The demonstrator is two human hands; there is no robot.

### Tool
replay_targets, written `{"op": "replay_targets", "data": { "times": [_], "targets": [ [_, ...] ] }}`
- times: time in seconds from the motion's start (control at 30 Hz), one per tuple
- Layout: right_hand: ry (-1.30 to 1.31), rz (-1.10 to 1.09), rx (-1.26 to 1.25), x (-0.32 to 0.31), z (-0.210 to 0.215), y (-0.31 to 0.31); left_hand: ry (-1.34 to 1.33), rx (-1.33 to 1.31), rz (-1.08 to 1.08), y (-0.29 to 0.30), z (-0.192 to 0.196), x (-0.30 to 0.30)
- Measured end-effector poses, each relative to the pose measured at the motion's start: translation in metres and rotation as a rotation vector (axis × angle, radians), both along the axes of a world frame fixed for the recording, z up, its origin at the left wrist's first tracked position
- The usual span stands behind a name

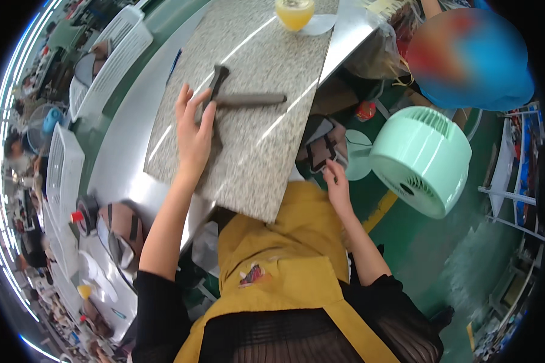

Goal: The person assembles a shoe by hand, using a hammer to secure parts of the shoe's sole and upper. They repeatedly tap the shoe's edge against a workbench, apply a substance from a small container, and adjust the shoe's position. The process involves handling the shoe, hammer, and container in a repetitive sequence.

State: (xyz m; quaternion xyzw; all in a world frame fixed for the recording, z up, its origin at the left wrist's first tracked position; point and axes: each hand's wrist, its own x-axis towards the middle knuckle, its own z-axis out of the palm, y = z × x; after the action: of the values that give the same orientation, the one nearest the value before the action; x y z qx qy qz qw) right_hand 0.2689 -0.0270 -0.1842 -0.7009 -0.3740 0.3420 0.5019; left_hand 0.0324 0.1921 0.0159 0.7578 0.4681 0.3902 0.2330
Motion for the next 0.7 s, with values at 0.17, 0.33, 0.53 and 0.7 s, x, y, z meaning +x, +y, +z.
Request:
{"op": "replay_targets", "data": {
  "times": [0.17, 0.33, 0.53, 0.7],
  "targets": [
    [0.017, -0.023, 0.138, -0.02, 0.075, -0.032, -0.084, 0.031, -0.125, -0.073, 0.0, -0.013],
    [0.114, 0.012, 0.251, -0.046, 0.192, -0.074, -0.17, -0.145, -0.235, -0.159, 0.014, -0.043],
    [-0.023, 0.168, 0.459, -0.075, 0.3, -0.091, -0.492, -0.453, -0.329, -0.19, 0.015, -0.062],
    [0.05, 0.399, 0.614, -0.096, 0.351, -0.049, -0.673, -0.534, -0.359, -0.179, 0.036, -0.073]
  ]
}}
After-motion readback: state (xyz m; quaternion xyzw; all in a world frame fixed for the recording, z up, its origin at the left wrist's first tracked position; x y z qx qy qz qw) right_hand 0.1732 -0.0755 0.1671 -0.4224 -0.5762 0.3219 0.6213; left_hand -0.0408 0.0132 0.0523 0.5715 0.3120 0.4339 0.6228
